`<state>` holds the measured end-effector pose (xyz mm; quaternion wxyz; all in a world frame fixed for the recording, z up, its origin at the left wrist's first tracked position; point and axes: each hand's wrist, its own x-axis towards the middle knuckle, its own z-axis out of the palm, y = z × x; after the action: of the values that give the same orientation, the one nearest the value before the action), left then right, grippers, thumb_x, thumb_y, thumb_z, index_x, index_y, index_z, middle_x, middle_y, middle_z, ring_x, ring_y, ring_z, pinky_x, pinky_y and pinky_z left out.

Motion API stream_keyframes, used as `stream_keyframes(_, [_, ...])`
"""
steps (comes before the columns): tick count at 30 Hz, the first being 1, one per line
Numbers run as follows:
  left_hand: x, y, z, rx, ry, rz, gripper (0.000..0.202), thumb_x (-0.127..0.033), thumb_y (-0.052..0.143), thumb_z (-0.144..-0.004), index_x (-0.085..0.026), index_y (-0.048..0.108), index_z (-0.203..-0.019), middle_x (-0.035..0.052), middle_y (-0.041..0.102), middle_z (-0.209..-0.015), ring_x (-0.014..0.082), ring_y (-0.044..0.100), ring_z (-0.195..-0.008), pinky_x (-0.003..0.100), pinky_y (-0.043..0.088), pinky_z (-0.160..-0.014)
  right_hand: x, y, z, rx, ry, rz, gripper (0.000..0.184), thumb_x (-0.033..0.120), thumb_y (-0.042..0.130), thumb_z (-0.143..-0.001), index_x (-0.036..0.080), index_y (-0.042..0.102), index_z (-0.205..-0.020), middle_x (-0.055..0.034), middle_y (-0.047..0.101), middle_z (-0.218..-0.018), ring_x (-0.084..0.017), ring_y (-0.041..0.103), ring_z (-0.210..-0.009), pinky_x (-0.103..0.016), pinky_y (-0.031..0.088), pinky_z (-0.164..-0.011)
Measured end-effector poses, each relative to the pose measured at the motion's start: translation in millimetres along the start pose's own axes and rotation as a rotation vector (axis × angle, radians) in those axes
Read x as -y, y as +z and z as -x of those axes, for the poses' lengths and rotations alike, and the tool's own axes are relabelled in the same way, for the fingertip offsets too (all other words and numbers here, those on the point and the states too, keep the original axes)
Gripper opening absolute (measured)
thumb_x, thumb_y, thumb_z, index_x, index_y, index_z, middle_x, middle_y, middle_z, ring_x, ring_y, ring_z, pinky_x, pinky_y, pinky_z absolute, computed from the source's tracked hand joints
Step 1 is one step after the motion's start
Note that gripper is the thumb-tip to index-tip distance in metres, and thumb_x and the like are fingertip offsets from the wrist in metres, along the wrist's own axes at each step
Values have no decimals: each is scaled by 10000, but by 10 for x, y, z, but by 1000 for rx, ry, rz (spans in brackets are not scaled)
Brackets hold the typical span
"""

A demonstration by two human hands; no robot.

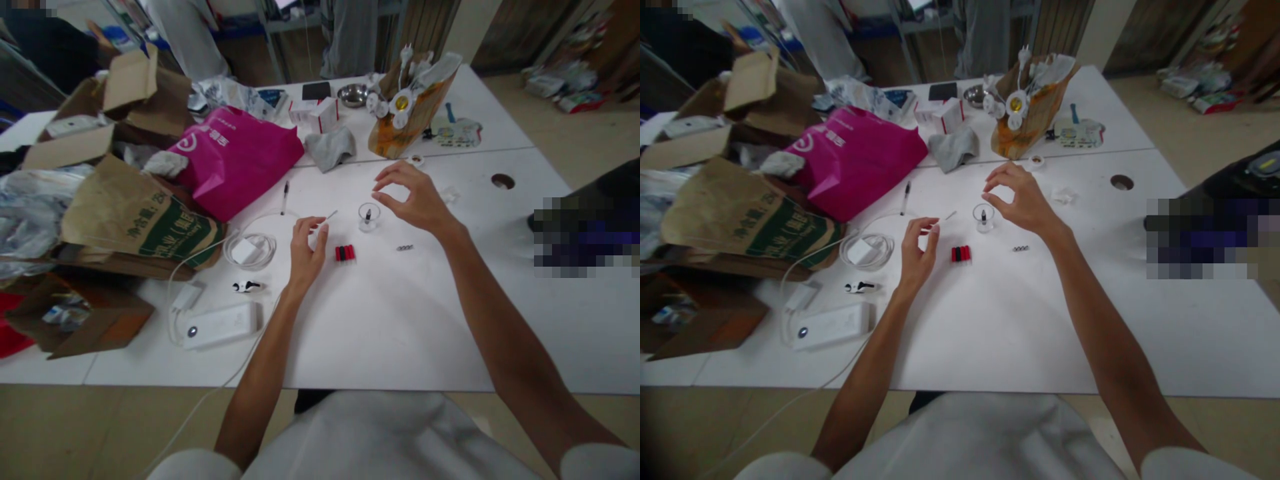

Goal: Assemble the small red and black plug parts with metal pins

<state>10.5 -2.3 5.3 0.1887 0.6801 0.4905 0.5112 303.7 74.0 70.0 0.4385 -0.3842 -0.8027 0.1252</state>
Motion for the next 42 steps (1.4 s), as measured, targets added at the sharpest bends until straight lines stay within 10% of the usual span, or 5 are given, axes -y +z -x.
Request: stream_keyframes(42, [-12, 11, -10, 3, -8, -40, 386, -597, 573, -1190, -254, 740, -1245, 102, 744, -1236, 241, 711, -1123, 423, 589, -996, -220, 205, 124, 206, 38, 81, 56, 298, 850, -971, 265, 811, -948, -91, 793, -1259, -355, 714, -1248, -602, 489, -1153])
